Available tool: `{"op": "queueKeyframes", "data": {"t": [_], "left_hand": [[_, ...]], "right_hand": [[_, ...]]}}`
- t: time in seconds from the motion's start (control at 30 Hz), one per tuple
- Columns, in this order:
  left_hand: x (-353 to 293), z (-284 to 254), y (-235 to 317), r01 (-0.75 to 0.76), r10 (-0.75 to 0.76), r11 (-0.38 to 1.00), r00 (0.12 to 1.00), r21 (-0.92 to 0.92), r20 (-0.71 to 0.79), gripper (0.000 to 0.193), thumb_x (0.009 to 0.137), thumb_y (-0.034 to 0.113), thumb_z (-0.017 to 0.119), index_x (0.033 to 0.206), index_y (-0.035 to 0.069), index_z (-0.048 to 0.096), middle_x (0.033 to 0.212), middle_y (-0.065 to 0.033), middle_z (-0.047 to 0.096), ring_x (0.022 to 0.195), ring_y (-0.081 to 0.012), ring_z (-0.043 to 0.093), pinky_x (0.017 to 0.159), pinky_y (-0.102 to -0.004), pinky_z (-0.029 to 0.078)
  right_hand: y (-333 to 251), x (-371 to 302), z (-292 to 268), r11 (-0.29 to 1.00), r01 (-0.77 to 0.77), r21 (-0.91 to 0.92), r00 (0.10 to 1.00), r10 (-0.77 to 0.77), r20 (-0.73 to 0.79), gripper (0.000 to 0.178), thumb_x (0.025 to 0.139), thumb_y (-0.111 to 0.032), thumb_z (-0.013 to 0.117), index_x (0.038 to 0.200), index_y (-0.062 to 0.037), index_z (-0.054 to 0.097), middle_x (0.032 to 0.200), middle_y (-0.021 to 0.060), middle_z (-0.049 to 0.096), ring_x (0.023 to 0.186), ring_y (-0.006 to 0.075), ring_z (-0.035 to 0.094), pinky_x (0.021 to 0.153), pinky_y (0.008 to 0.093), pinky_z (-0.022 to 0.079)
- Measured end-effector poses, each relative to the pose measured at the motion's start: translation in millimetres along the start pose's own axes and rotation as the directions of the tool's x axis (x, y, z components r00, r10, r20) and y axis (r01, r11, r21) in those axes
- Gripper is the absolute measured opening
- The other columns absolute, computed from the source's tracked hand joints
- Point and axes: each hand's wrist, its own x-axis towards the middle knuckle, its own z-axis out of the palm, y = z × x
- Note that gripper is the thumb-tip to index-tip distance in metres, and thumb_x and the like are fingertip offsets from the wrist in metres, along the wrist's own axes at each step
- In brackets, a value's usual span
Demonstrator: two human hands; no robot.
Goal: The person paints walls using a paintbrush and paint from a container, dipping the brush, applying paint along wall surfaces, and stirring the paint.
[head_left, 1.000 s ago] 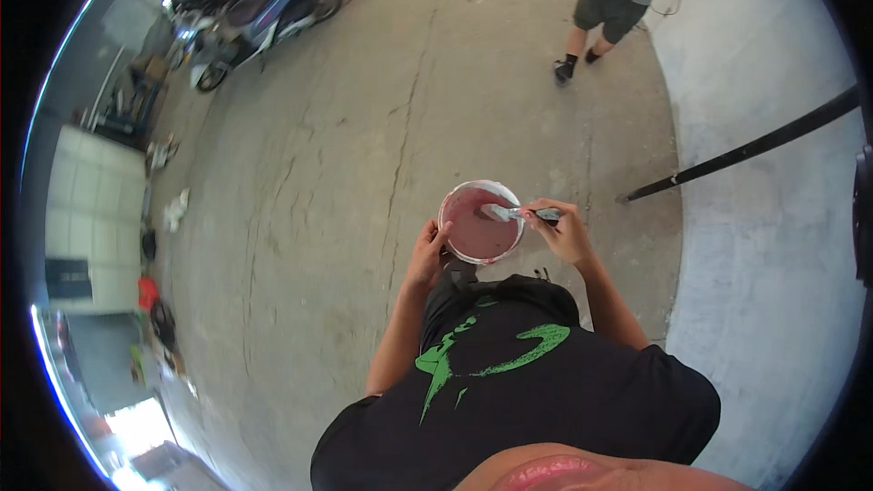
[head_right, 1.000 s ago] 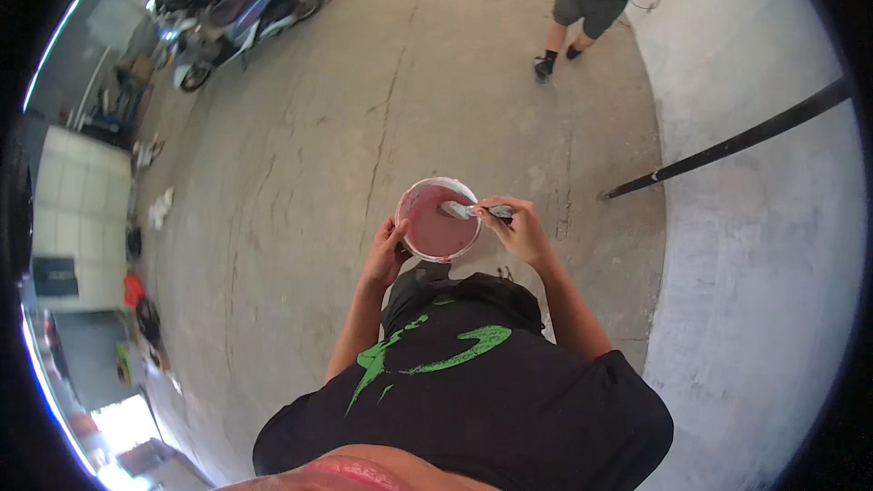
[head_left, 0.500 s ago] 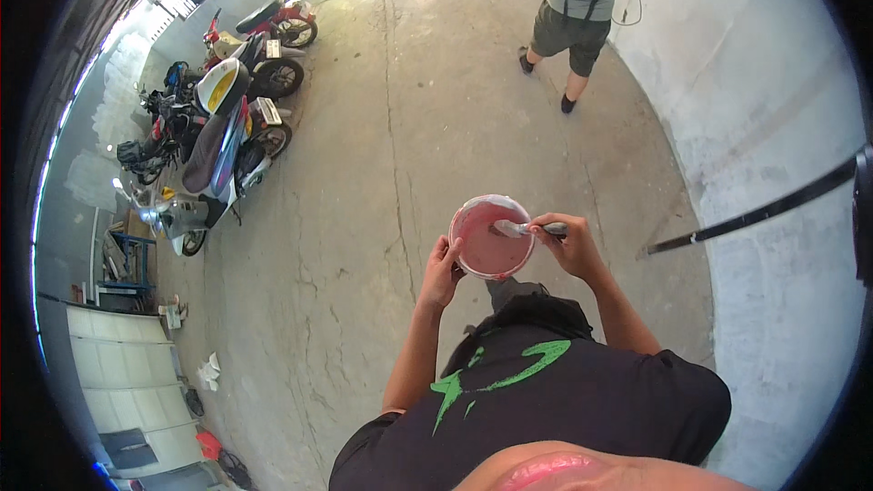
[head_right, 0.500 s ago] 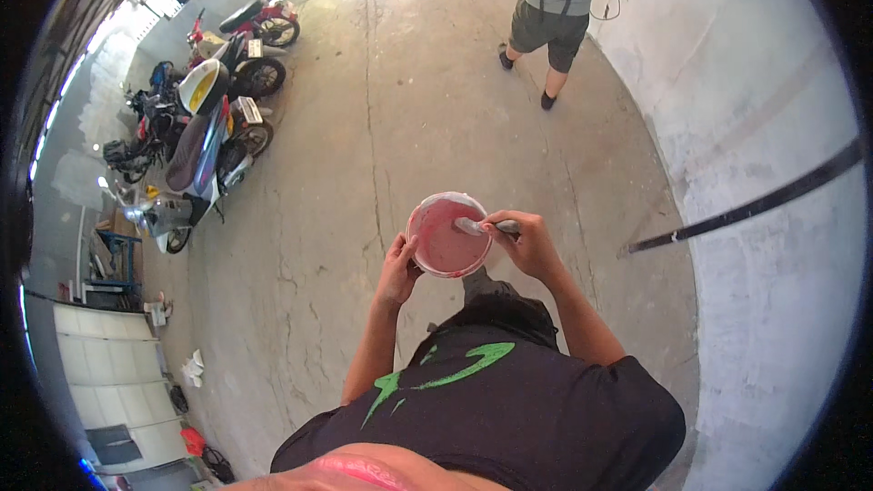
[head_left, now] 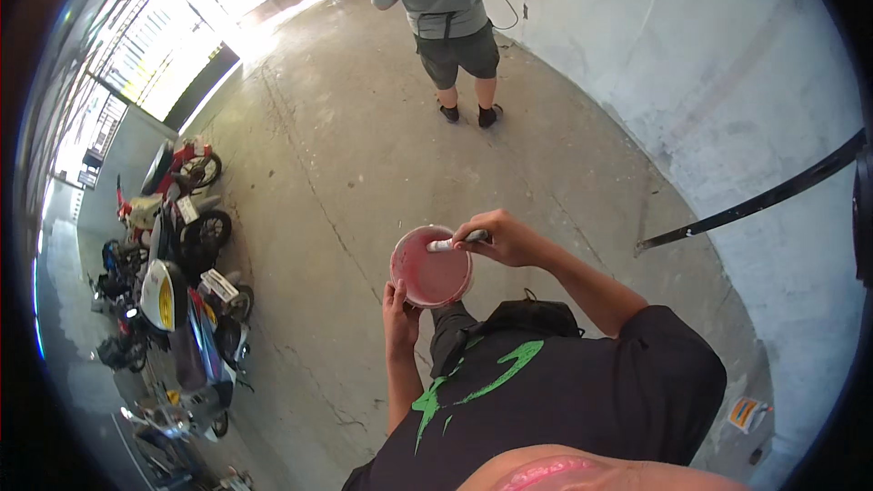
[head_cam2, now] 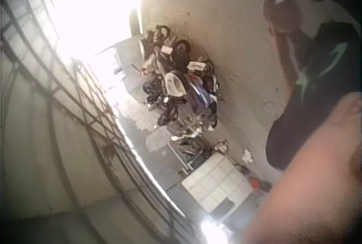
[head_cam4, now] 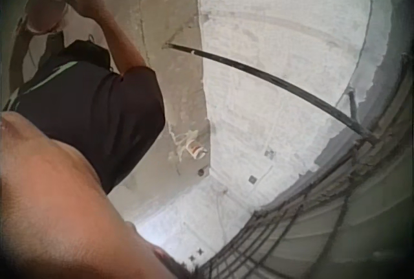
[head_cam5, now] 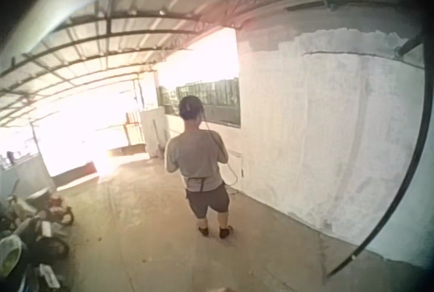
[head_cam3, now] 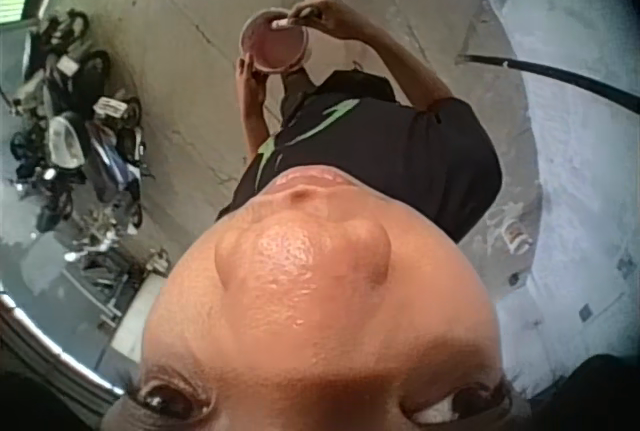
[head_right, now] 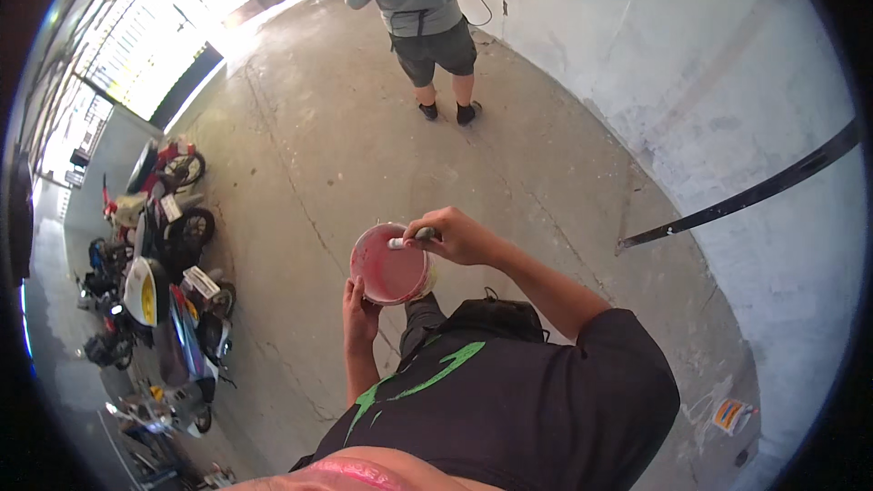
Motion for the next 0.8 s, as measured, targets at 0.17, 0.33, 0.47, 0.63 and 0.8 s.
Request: {"op": "queueKeyframes", "data": {"t": [0.17, 0.33, 0.47, 0.63, 0.8], "left_hand": [[151.6, -17.4, 58.1, 0.015, -0.019, 0.999, 0.993, 0.036, 0.118, 0.020, 0.108, 0.027, 0.059, 0.119, 0.010, 0.056, 0.116, -0.0056, 0.067, 0.101, -0.0160, 0.068, 0.085, -0.0365, 0.060], [277.2, -15.7, 163.1, 0.054, -0.058, 0.997, 0.996, 0.063, 0.065, 0.020, 0.107, 0.031, 0.062, 0.108, 0.012, 0.055, 0.106, -0.0014, 0.062, 0.095, -0.0104, 0.063, 0.078, -0.0298, 0.056], [358.8, -25.7, 233.5, 0.079, -0.081, 0.995, 0.996, 0.058, 0.033, 0.022, 0.107, 0.034, 0.062, 0.104, 0.014, 0.054, 0.098, 0.0016, 0.057, 0.090, -0.0085, 0.060, 0.077, -0.0299, 0.056], [497.0, -77.7, 311.8, 0.038, -0.039, 0.998, 0.999, 0.046, 0.017, 0.022, 0.106, 0.035, 0.063, 0.108, 0.015, 0.055, 0.098, 0.0040, 0.059, 0.087, -0.0069, 0.061, 0.077, -0.0302, 0.056], [611.2, -108.2, 396.7, -0.019, 0.015, 0.999, 0.992, -0.032, -0.122, 0.022, 0.105, 0.033, 0.066, 0.103, 0.015, 0.053, 0.097, 0.0037, 0.058, 0.082, -0.0060, 0.059, 0.073, -0.0270, 0.055]], "right_hand": [[50.1, 122.1, -1.7, 0.998, 0.003, 0.068, 0.994, 0.005, -0.113, 0.014, 0.092, -0.005, 0.076, 0.106, -0.0034, 0.075, 0.093, 0.0141, 0.076, 0.078, 0.0186, 0.070, 0.071, 0.0328, 0.055], [74.7, 278.5, -4.6, 0.990, -0.127, 0.068, 0.976, 0.137, -0.172, 0.010, 0.097, -0.004, 0.073, 0.104, 0.0034, 0.074, 0.089, 0.0073, 0.075, 0.082, 0.0081, 0.066, 0.073, 0.0282, 0.055], [92.0, 394.4, -5.5, 0.993, -0.117, 0.022, 0.988, 0.118, -0.098, 0.012, 0.095, -0.006, 0.074, 0.105, 0.0004, 0.075, 0.088, 0.0116, 0.076, 0.077, 0.0113, 0.067, 0.070, 0.0283, 0.054], [141.1, 560.7, 10.3, 0.987, -0.160, 0.026, 0.984, 0.162, -0.075, 0.013, 0.097, -0.011, 0.074, 0.104, -0.0003, 0.076, 0.087, 0.0102, 0.074, 0.075, 0.0130, 0.066, 0.070, 0.0290, 0.052], [193.2, 735.6, 30.0, 0.997, -0.069, 0.026, 0.998, 0.069, -0.002, 0.014, 0.097, -0.013, 0.074, 0.103, -0.0003, 0.076, 0.085, 0.0107, 0.073, 0.072, 0.0130, 0.064, 0.067, 0.0294, 0.052]]}}
